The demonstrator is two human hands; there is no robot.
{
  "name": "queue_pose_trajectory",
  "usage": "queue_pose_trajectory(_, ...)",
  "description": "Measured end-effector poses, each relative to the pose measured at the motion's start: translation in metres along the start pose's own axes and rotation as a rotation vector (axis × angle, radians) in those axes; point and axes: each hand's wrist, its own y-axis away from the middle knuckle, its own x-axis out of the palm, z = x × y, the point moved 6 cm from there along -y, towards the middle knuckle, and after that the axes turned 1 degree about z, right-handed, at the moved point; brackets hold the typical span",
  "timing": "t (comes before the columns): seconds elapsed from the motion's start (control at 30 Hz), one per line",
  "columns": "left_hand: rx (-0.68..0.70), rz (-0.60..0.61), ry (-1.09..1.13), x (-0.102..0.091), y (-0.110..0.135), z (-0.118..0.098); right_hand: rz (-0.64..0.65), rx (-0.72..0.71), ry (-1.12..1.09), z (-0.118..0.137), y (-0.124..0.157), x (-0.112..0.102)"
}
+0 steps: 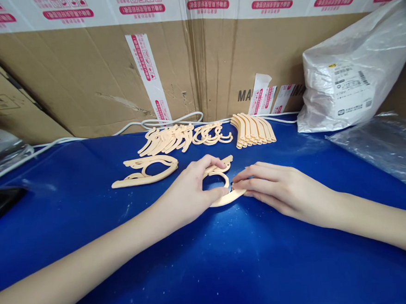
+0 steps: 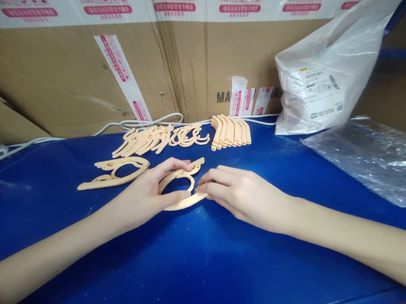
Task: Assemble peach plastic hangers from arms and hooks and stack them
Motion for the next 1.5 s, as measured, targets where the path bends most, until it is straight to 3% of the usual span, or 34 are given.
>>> queue_pose_trajectory(0.2,0.0,0.069,-0.032,0.006,0.004,0.001,0.003,0.015,-0.026,-0.001,0.0,0.004)
queue_pose_trajectory(0.4,-0.003,0.027,-0.085,0.001,0.005,-0.004,0.014,0.024,0.01,-0.005,-0.001,0.004)
queue_pose_trajectory(0.6,0.246,-0.019,-0.356,-0.007,0.003,-0.016,-0.086,0.096,0.187,-0.021,-0.001,-0.007)
queue_pose_trajectory(0.77,0.281,0.003,-0.461,-0.01,-0.001,-0.014,-0.146,0.263,0.237,-0.03,0.001,-0.014)
queue_pose_trajectory(1.0,0.317,0.156,-0.406,-0.013,-0.004,-0.015,-0.061,0.192,0.015,-0.016,0.001,-0.012)
queue_pose_trajectory(1.13,0.245,0.263,-0.376,-0.011,0.0,-0.014,0.06,0.095,-0.173,-0.01,0.001,-0.004)
queue_pose_trajectory(1.2,0.217,0.298,-0.384,-0.007,0.002,-0.015,0.062,0.073,-0.22,-0.01,0.0,-0.004)
queue_pose_trajectory(1.37,0.237,0.269,-0.45,-0.002,0.004,-0.017,-0.157,0.264,-0.184,-0.031,0.0,-0.022)
queue_pose_trajectory(1.5,0.283,0.215,-0.451,-0.004,0.002,-0.018,-0.092,0.459,-0.176,-0.048,0.003,-0.023)
